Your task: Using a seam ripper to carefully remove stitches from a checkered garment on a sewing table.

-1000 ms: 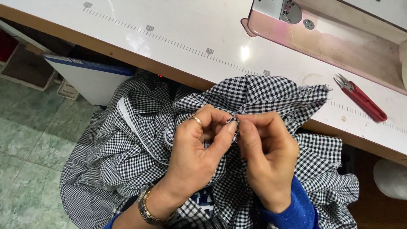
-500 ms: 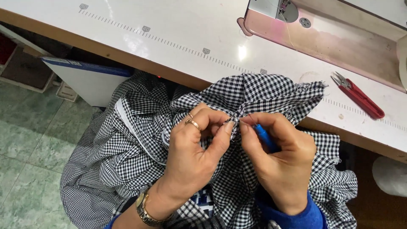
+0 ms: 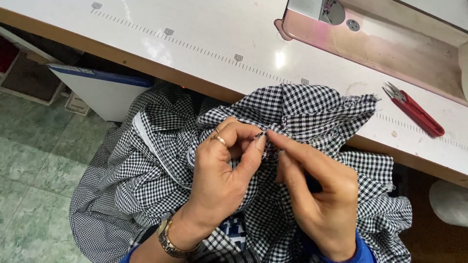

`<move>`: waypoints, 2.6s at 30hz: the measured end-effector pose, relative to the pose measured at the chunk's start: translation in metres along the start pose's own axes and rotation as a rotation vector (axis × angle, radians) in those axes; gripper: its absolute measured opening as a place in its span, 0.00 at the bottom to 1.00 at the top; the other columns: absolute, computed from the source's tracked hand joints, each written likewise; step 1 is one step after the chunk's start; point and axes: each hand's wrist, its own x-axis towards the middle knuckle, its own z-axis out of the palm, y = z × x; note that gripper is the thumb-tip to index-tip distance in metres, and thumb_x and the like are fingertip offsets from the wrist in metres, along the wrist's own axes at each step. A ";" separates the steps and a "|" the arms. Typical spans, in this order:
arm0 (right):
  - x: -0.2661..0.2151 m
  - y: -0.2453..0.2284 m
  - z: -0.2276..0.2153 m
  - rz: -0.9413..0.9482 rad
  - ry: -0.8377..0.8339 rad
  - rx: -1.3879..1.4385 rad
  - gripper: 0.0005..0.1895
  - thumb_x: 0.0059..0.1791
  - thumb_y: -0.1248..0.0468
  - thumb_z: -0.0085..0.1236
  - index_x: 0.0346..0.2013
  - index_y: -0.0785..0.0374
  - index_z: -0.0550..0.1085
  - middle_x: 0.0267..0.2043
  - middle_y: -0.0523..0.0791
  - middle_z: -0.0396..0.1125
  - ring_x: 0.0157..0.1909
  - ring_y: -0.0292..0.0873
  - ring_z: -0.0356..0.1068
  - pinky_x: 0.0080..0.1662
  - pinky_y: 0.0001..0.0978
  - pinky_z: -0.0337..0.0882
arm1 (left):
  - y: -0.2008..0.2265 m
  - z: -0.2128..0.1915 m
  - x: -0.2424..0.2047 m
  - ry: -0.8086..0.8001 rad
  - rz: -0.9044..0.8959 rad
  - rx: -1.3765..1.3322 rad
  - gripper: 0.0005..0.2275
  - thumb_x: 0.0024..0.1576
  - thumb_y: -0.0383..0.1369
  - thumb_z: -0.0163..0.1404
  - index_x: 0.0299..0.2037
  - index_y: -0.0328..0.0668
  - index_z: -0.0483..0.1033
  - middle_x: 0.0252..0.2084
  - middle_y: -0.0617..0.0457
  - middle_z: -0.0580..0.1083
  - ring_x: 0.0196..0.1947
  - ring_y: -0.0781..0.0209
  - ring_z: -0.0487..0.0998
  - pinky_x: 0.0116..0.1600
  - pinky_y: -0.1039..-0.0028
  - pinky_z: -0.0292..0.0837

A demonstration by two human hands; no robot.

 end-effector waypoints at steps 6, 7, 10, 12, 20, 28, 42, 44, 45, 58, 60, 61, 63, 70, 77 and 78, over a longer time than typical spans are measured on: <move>0.001 0.005 0.000 0.048 -0.012 0.046 0.14 0.49 0.71 0.48 0.49 0.66 0.74 0.22 0.42 0.68 0.22 0.31 0.65 0.31 0.18 0.68 | 0.000 0.000 0.000 0.005 -0.012 0.008 0.03 0.59 0.28 0.46 0.36 0.38 0.71 0.30 0.57 0.65 0.28 0.71 0.67 0.32 0.84 0.71; 0.000 0.006 0.000 0.049 -0.012 0.047 0.14 0.49 0.71 0.48 0.49 0.66 0.74 0.22 0.42 0.68 0.22 0.31 0.65 0.31 0.18 0.68 | 0.000 -0.001 0.000 0.005 -0.013 0.008 0.03 0.59 0.28 0.46 0.36 0.38 0.71 0.30 0.57 0.65 0.28 0.71 0.67 0.32 0.84 0.71; -0.001 0.007 0.000 0.071 -0.021 0.040 0.15 0.49 0.70 0.50 0.50 0.65 0.74 0.21 0.41 0.67 0.22 0.30 0.64 0.29 0.17 0.66 | 0.000 -0.001 0.000 0.006 0.003 0.036 0.03 0.59 0.28 0.46 0.36 0.39 0.71 0.31 0.57 0.65 0.29 0.70 0.67 0.32 0.84 0.71; 0.000 0.007 0.001 0.082 -0.013 0.041 0.14 0.49 0.70 0.49 0.49 0.65 0.74 0.20 0.41 0.67 0.20 0.30 0.64 0.27 0.17 0.66 | 0.000 -0.001 0.000 -0.005 0.027 0.058 0.03 0.59 0.28 0.46 0.36 0.39 0.71 0.30 0.56 0.65 0.29 0.70 0.67 0.32 0.84 0.72; 0.000 0.008 0.001 0.093 -0.018 0.056 0.14 0.49 0.70 0.50 0.48 0.65 0.75 0.20 0.41 0.67 0.21 0.30 0.64 0.28 0.16 0.66 | 0.000 -0.002 0.000 -0.003 0.048 0.058 0.02 0.59 0.27 0.46 0.36 0.38 0.70 0.30 0.56 0.65 0.29 0.69 0.67 0.32 0.84 0.72; 0.000 0.007 0.001 0.105 -0.021 0.061 0.14 0.49 0.70 0.49 0.48 0.64 0.75 0.20 0.41 0.66 0.21 0.30 0.63 0.27 0.16 0.64 | 0.000 -0.002 0.000 0.001 0.065 0.065 0.02 0.59 0.27 0.46 0.36 0.38 0.70 0.30 0.55 0.65 0.29 0.69 0.67 0.32 0.83 0.72; 0.000 0.009 0.003 0.117 0.005 0.089 0.12 0.49 0.70 0.50 0.45 0.66 0.76 0.19 0.41 0.65 0.20 0.30 0.61 0.25 0.17 0.63 | -0.001 -0.003 -0.001 -0.012 -0.014 -0.005 0.04 0.59 0.29 0.46 0.37 0.38 0.72 0.30 0.57 0.65 0.28 0.71 0.67 0.32 0.85 0.72; 0.000 0.009 0.004 0.116 0.010 0.092 0.11 0.49 0.70 0.50 0.45 0.66 0.76 0.19 0.41 0.65 0.20 0.30 0.61 0.25 0.17 0.63 | 0.000 -0.004 -0.001 -0.015 -0.016 -0.011 0.04 0.59 0.29 0.46 0.37 0.38 0.71 0.30 0.57 0.65 0.28 0.71 0.67 0.31 0.85 0.71; 0.000 0.009 0.005 0.116 0.016 0.096 0.11 0.49 0.70 0.50 0.44 0.67 0.76 0.19 0.41 0.65 0.20 0.30 0.61 0.25 0.17 0.62 | 0.000 -0.004 -0.001 -0.018 -0.017 -0.017 0.03 0.59 0.29 0.46 0.36 0.38 0.71 0.30 0.57 0.65 0.28 0.71 0.67 0.31 0.85 0.71; -0.003 0.016 0.016 0.120 0.086 0.181 0.09 0.50 0.71 0.50 0.43 0.69 0.75 0.22 0.42 0.64 0.22 0.30 0.60 0.25 0.16 0.61 | -0.003 0.000 -0.003 -0.009 -0.124 -0.197 0.03 0.59 0.29 0.46 0.36 0.39 0.71 0.31 0.58 0.65 0.29 0.72 0.67 0.33 0.85 0.68; -0.004 0.017 0.019 0.130 0.124 0.242 0.08 0.49 0.72 0.50 0.41 0.72 0.74 0.23 0.44 0.65 0.22 0.32 0.62 0.27 0.17 0.62 | -0.004 0.002 -0.005 -0.031 -0.123 -0.238 0.02 0.59 0.28 0.46 0.36 0.39 0.70 0.32 0.58 0.65 0.32 0.71 0.68 0.37 0.84 0.71; -0.004 0.017 0.019 0.130 0.123 0.242 0.08 0.49 0.72 0.50 0.41 0.72 0.74 0.23 0.44 0.65 0.22 0.32 0.62 0.27 0.17 0.62 | -0.004 0.002 -0.005 -0.031 -0.122 -0.238 0.02 0.59 0.28 0.46 0.36 0.39 0.70 0.32 0.58 0.65 0.32 0.71 0.68 0.37 0.84 0.71; -0.005 0.018 0.019 0.134 0.121 0.264 0.08 0.50 0.72 0.50 0.41 0.71 0.74 0.20 0.44 0.62 0.21 0.32 0.61 0.27 0.17 0.63 | -0.005 0.003 -0.005 -0.011 -0.130 -0.264 0.03 0.58 0.28 0.47 0.36 0.38 0.71 0.32 0.58 0.66 0.32 0.71 0.69 0.38 0.83 0.72; -0.002 0.014 0.002 0.110 -0.007 0.151 0.13 0.49 0.70 0.50 0.47 0.67 0.74 0.22 0.43 0.67 0.22 0.31 0.65 0.28 0.17 0.65 | -0.005 -0.002 -0.004 -0.009 -0.133 -0.294 0.03 0.59 0.28 0.46 0.36 0.38 0.70 0.32 0.58 0.66 0.31 0.72 0.67 0.37 0.84 0.67; 0.007 0.008 -0.012 0.115 0.055 0.017 0.10 0.45 0.69 0.58 0.41 0.67 0.75 0.35 0.44 0.67 0.33 0.34 0.63 0.37 0.21 0.62 | 0.007 -0.014 -0.002 -0.028 -0.062 0.004 0.03 0.58 0.29 0.47 0.35 0.38 0.71 0.33 0.56 0.67 0.31 0.70 0.69 0.29 0.85 0.68; 0.008 0.007 -0.012 0.058 -0.009 0.036 0.09 0.45 0.68 0.59 0.39 0.65 0.75 0.31 0.43 0.63 0.34 0.36 0.63 0.42 0.24 0.64 | 0.010 -0.016 -0.003 -0.040 -0.042 0.034 0.03 0.58 0.29 0.47 0.36 0.38 0.71 0.34 0.55 0.67 0.32 0.69 0.69 0.29 0.85 0.69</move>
